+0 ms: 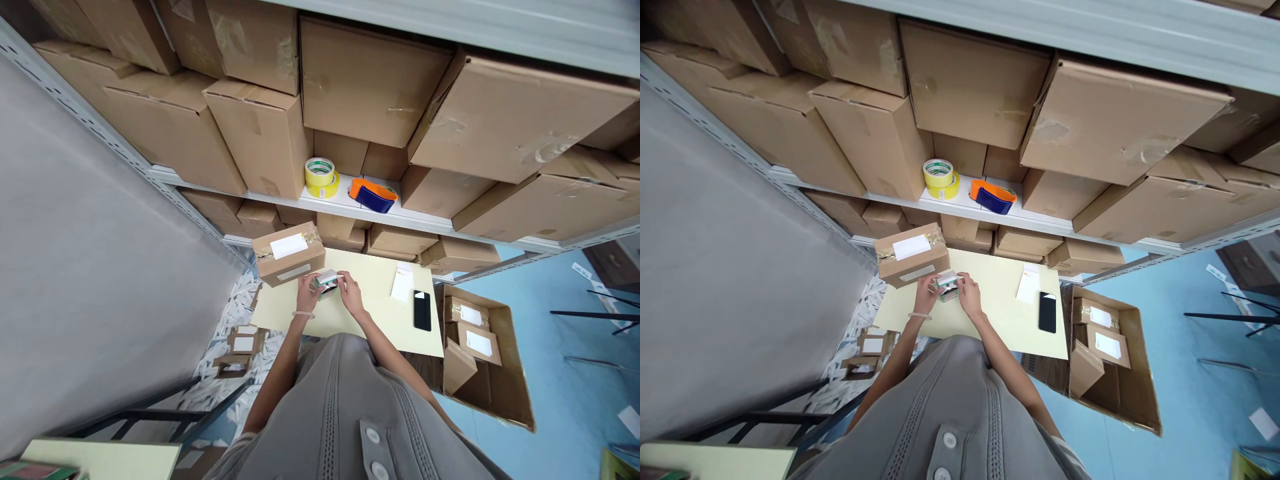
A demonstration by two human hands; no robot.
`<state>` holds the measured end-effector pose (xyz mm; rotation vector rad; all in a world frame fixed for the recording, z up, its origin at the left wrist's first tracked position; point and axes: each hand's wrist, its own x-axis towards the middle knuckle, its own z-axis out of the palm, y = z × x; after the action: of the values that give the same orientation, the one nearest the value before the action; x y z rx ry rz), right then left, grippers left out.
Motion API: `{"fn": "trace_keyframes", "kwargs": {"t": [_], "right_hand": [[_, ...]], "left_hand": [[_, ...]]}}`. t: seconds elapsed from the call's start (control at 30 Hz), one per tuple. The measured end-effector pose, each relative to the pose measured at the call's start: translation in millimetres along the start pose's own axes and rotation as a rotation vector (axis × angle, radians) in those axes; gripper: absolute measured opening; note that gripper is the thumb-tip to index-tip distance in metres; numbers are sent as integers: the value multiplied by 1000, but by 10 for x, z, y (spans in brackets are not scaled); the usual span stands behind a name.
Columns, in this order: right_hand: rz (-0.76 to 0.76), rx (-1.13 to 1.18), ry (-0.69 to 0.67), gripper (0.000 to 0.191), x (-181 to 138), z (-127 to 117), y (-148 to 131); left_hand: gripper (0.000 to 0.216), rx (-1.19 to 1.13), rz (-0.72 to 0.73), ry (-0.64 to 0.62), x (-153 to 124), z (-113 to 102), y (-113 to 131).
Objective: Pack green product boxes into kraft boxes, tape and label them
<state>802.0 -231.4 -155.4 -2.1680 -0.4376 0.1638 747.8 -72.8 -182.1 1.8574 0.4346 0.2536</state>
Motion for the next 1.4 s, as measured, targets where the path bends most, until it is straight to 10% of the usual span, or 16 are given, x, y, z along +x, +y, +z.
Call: {"fn": "trace_keyframes", "kwargs": {"t": [1.4], "right_hand": [[317, 169, 3, 22, 98, 253, 329]], "left_hand": [[29, 119, 36, 107, -137, 217, -33]]}}
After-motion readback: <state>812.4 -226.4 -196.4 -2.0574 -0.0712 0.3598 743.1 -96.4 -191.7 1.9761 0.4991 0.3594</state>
